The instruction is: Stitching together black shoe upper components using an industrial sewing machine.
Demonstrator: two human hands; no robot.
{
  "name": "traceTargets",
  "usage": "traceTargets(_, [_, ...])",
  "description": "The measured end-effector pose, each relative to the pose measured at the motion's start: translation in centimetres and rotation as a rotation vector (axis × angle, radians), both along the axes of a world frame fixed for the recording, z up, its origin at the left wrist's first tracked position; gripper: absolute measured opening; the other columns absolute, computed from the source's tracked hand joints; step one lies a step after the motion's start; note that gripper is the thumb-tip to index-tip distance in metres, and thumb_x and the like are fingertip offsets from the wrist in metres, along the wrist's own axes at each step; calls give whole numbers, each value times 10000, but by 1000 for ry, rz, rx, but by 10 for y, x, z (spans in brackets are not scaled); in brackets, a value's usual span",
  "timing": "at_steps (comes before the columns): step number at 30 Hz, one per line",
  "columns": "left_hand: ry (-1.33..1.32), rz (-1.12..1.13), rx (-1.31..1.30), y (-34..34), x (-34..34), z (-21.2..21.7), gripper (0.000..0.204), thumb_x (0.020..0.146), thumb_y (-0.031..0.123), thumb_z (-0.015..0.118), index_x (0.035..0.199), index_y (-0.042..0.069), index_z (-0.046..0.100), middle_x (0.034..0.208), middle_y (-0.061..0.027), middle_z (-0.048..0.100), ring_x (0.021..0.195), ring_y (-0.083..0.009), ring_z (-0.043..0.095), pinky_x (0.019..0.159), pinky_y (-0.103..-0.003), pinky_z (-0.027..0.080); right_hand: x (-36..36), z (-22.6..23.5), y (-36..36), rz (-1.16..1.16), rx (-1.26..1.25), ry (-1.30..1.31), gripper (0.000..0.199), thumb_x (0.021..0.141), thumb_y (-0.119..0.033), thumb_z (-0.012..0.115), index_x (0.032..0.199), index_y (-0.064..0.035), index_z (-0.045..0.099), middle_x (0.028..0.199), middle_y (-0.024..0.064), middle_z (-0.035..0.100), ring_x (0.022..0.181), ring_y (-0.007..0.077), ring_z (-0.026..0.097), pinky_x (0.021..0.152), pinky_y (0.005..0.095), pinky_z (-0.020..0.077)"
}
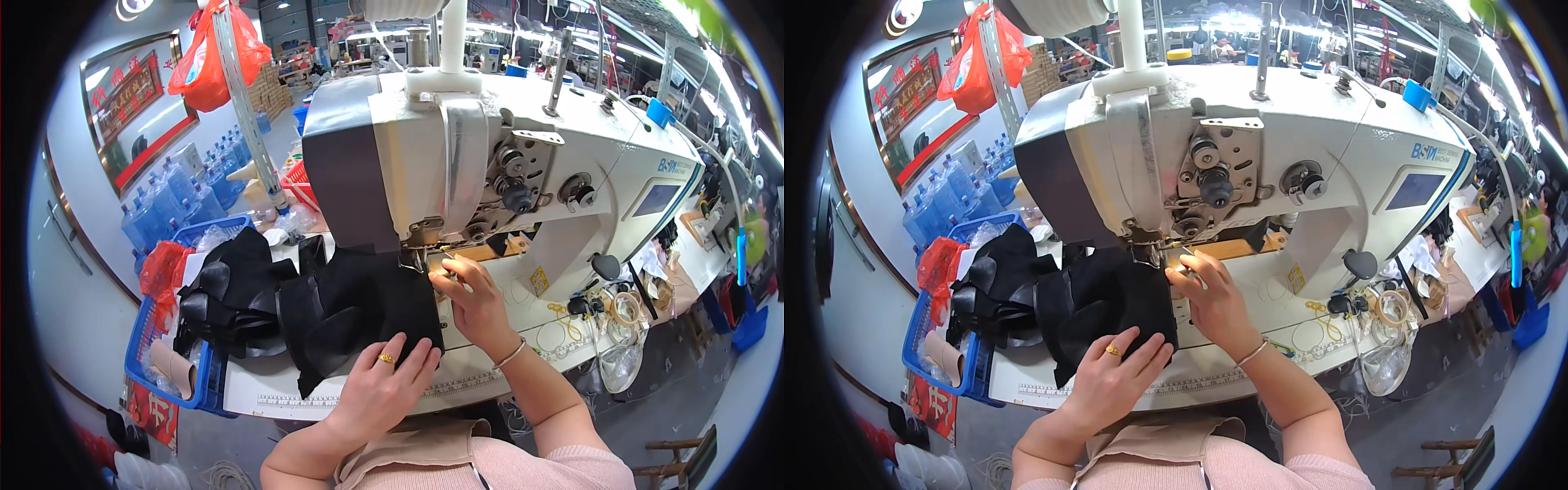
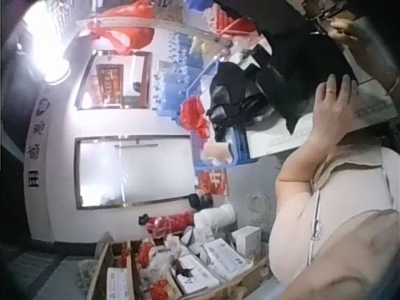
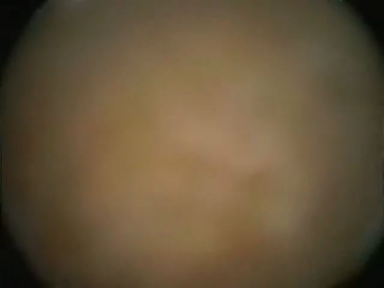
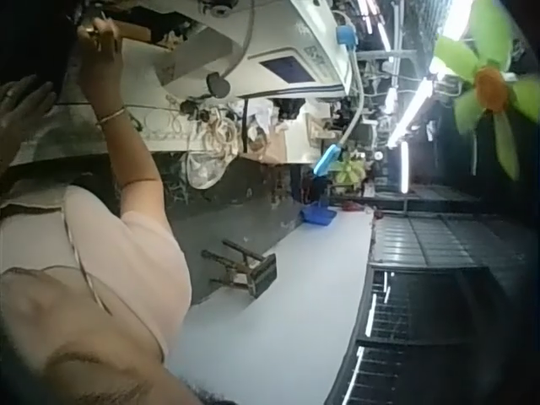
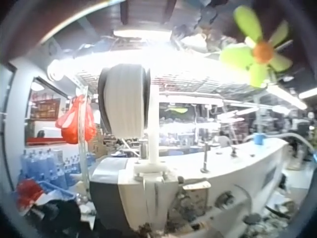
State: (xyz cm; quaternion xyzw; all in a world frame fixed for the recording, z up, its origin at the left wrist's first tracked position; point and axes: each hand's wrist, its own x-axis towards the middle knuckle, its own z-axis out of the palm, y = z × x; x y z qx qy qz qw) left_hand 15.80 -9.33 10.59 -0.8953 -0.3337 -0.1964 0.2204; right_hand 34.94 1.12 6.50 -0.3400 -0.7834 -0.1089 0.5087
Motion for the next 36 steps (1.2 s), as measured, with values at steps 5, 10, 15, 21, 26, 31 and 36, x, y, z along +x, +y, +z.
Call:
traceTargets(5, [-30,12,24,11,1,0,346,754,120,555,1090,67,621,1128,-53,582,994,-261,546,824,-351,454,0,0,-3,6,-15,-10,431,688,140,549,1026,-109,647,1085,113,554,1014,335,577,786,364,520])
traceTargets(10, [-55,10,37,23,1,3,339,753,128,562,1082,71,624,1132,-48,583,997,-256,545,823,-351,451,5,-1,-3,-1,-44,-60,431,723,62,567,1102,-138,617,1117,97,528,1069,335,547,821,379,509])
traceTargets(15, [-51,34,54,32,0,7,349,745,127,572,1086,73,624,1134,-37,582,1002,-253,546,828,-343,448,4,1,-4,21,-50,-46,453,712,77,565,1106,-140,616,1118,96,529,1072,332,548,806,369,516])
traceTargets(21, [-66,9,19,35,-5,5,364,736,120,577,1096,74,617,1131,-30,575,1005,-248,547,838,-346,444,2,0,-8,20,-24,-51,475,687,108,565,1094,-130,624,1114,103,529,1060,327,549,779,354,517])
traceTargets(26, [-63,56,8,43,-7,9,402,728,97,560,1124,124,618,1141,3,588,1021,-226,551,829,-338,447,-1,2,-8,20,-17,-64,483,680,119,561,1093,-124,625,1114,105,528,1046,327,547,768,344,513])
traceTargets(31, [-72,21,-4,63,-10,14,375,745,118,567,1118,104,597,1136,-10,572,989,-233,561,841,-324,434,-2,2,-12,31,-61,-50,481,681,121,560,1092,-121,624,1126,109,526,1064,328,537,772,348,510])
traceTargets(36, [-104,19,-57,75,-16,16,365,751,119,570,1114,115,603,1089,12,593,954,-200,574,833,-307,432,-4,-1,-12,35,-62,-55,482,682,119,562,1099,-116,619,1138,118,522,1078,332,530,786,352,509])
